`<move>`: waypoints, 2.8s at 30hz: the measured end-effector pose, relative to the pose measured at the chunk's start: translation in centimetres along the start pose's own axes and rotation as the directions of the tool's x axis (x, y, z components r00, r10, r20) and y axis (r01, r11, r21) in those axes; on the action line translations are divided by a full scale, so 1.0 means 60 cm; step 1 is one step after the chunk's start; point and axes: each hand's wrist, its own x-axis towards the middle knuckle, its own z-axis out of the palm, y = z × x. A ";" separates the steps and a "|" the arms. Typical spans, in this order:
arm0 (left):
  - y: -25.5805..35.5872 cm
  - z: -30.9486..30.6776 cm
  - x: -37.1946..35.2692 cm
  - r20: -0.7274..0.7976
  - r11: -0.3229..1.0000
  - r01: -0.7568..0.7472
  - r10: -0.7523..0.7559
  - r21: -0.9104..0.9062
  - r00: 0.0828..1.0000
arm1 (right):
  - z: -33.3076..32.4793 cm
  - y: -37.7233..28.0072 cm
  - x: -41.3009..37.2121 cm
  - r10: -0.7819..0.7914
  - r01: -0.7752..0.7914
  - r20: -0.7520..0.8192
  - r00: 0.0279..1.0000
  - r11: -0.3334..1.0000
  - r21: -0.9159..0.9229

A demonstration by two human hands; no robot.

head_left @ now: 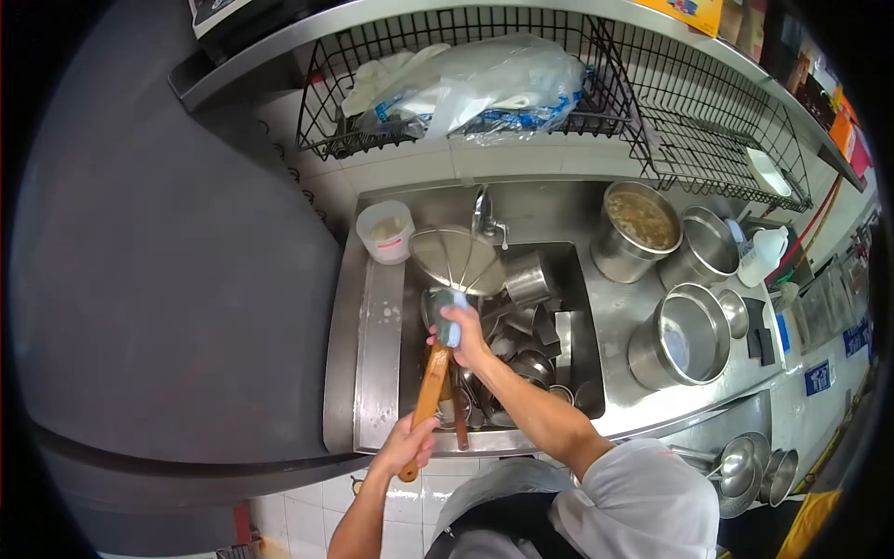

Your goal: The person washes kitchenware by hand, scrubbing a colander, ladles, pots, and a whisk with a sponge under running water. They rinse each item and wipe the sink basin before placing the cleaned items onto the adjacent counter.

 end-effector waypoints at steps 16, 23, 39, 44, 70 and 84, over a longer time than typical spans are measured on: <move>0.020 -0.013 0.202 0.031 0.990 0.139 -0.138 -0.016 0.990 | -0.130 0.060 0.022 0.145 -0.069 -0.164 0.976 0.914 0.399; 0.054 -0.006 0.118 -0.177 0.965 0.135 -0.096 0.225 0.980 | -0.252 -0.191 0.122 -0.593 0.181 0.275 0.757 -0.214 -0.960; 0.057 0.007 0.085 -0.018 0.996 0.030 -0.032 -0.083 0.999 | -0.142 -0.105 0.126 -0.180 0.422 0.420 0.890 -0.030 -0.906; 0.091 0.018 0.056 0.038 0.915 0.156 -0.152 -0.373 0.988 | -0.168 0.002 0.178 -0.032 0.536 0.568 0.822 -0.293 -0.792; 0.140 0.029 0.059 0.040 0.901 0.284 -0.287 -0.329 0.957 | -0.165 0.058 0.235 0.098 0.676 0.698 0.709 0.185 -0.713; 0.095 0.026 0.020 -0.017 0.931 0.257 -0.270 -0.259 0.963 | -0.243 -0.058 0.268 0.171 0.631 0.675 0.718 -0.568 -0.528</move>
